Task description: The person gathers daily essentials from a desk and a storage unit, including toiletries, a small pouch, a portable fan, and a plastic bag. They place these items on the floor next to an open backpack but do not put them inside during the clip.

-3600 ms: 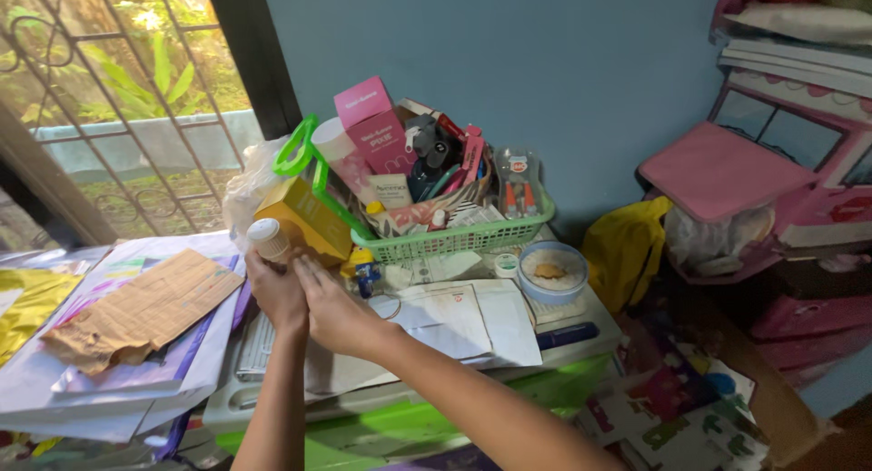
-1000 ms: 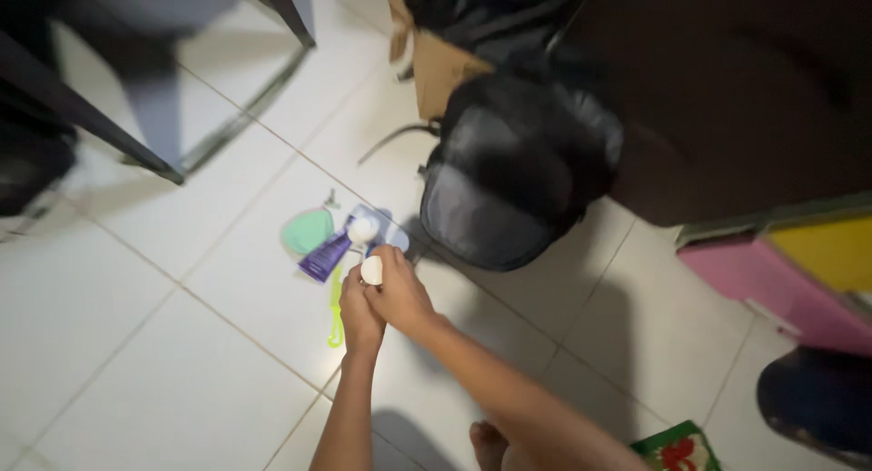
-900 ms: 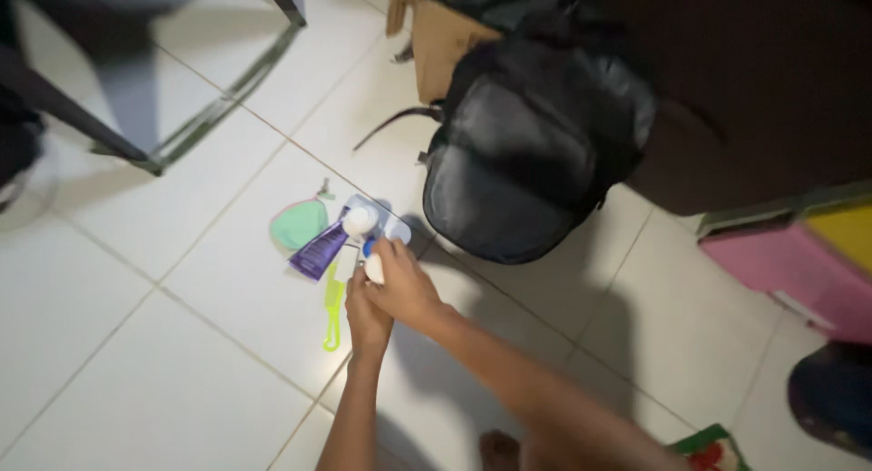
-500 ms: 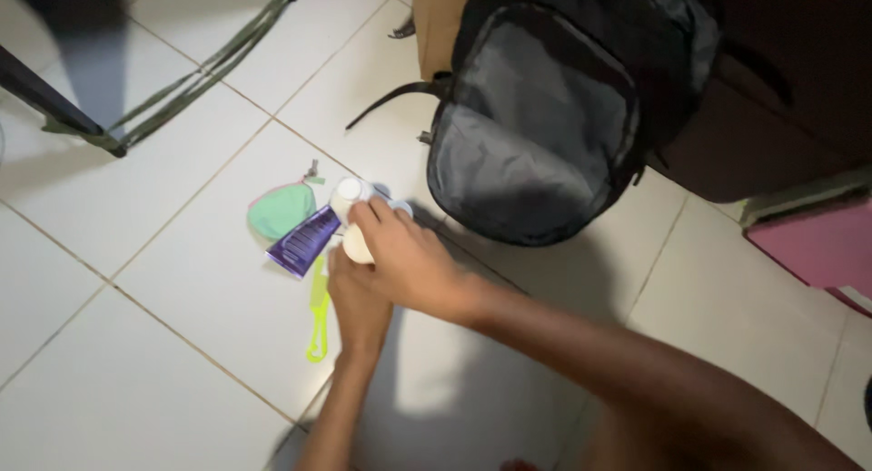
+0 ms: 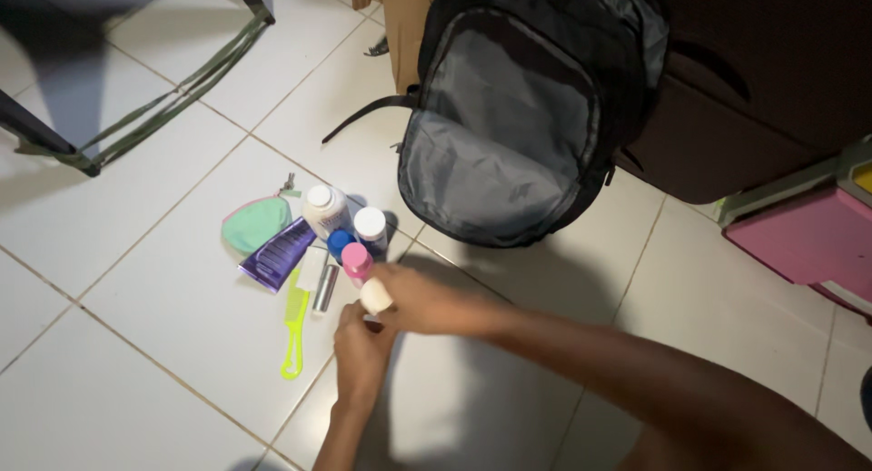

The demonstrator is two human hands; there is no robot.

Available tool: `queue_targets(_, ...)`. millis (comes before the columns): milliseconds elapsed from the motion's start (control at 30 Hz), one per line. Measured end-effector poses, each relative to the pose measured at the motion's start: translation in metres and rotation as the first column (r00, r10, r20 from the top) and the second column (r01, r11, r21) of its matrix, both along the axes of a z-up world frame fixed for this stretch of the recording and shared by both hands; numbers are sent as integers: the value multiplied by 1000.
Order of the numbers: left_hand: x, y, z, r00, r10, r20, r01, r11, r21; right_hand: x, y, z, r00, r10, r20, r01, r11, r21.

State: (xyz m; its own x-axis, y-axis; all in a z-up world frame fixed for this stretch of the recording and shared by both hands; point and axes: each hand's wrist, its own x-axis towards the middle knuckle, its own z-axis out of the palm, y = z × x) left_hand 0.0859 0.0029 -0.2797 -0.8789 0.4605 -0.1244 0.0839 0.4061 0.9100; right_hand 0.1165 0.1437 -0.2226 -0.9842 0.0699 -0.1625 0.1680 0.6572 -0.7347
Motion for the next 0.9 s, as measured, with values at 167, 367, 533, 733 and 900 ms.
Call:
queue_targets(167, -5, -20, -45, 993, 102, 53, -97, 991, -88, -1, -40, -39, 994, 106, -26, -101, 983, 154)
queue_targets(367, -21, -29, -81, 993, 115, -40, -118, 989, -94, -18, -62, -56, 965, 246, -90, -155, 814, 560)
queue_targets(533, -36, -21, -96, 963, -8, -268, -35, 987, -157, -29, -63, -68, 942, 329, -69, -190, 690, 699)
queue_targets(733, -47, -13, -99, 929, 32, -368, -59, 996, -63, -40, -60, -82, 955, 294, -43, -176, 678, 713)
queue_targets(900, -51, -9, -99, 964, 78, -254, -93, 995, -48, -51, -61, -91, 963, 253, -92, -129, 733, 668)
